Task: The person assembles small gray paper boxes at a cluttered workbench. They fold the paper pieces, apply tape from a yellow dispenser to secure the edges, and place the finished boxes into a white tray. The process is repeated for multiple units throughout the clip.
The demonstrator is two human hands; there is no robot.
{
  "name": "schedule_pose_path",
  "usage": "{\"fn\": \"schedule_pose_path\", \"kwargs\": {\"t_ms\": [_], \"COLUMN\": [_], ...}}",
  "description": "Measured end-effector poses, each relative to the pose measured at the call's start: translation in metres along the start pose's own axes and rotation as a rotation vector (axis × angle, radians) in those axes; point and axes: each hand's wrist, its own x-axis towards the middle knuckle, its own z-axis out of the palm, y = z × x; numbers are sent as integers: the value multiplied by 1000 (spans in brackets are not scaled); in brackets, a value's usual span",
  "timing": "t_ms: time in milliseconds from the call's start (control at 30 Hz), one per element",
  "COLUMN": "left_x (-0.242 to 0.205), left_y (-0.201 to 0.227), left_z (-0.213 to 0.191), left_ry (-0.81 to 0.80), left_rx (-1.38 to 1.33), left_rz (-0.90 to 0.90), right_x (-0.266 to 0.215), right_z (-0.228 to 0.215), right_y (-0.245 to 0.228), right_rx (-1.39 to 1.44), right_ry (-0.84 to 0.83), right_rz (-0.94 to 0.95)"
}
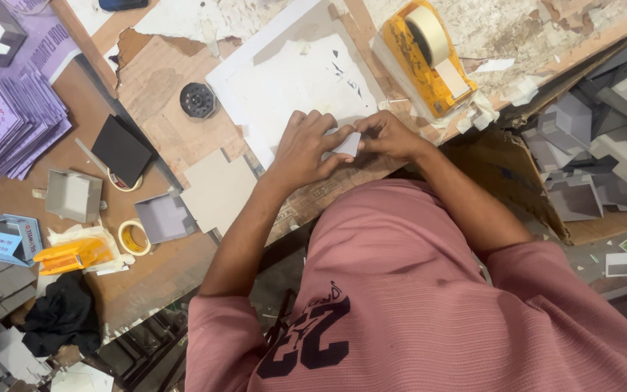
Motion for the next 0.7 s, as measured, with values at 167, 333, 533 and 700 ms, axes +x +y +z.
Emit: {"fn": "schedule_pose_path", "kwargs": {"t_ms": [167,333,533,700], "left_x": [0,0,1,0], "left_y": [2,2,2,1], "left_z": [-2,-3,-3,-1], "left_ry": [13,4,14,38], "left_rx": [3,1,15,18], "left_rz": [3,-8,-11,-16], "right_x": [1,1,-11,-55], "right_z": [0,9,28,17], "right_y": [-5,-19,-69,-115], "right_rx": [-22,-15,-724,-1244], "right_ry": [18,25,309,919], "right_rz": [66,42,-194,-357]}}
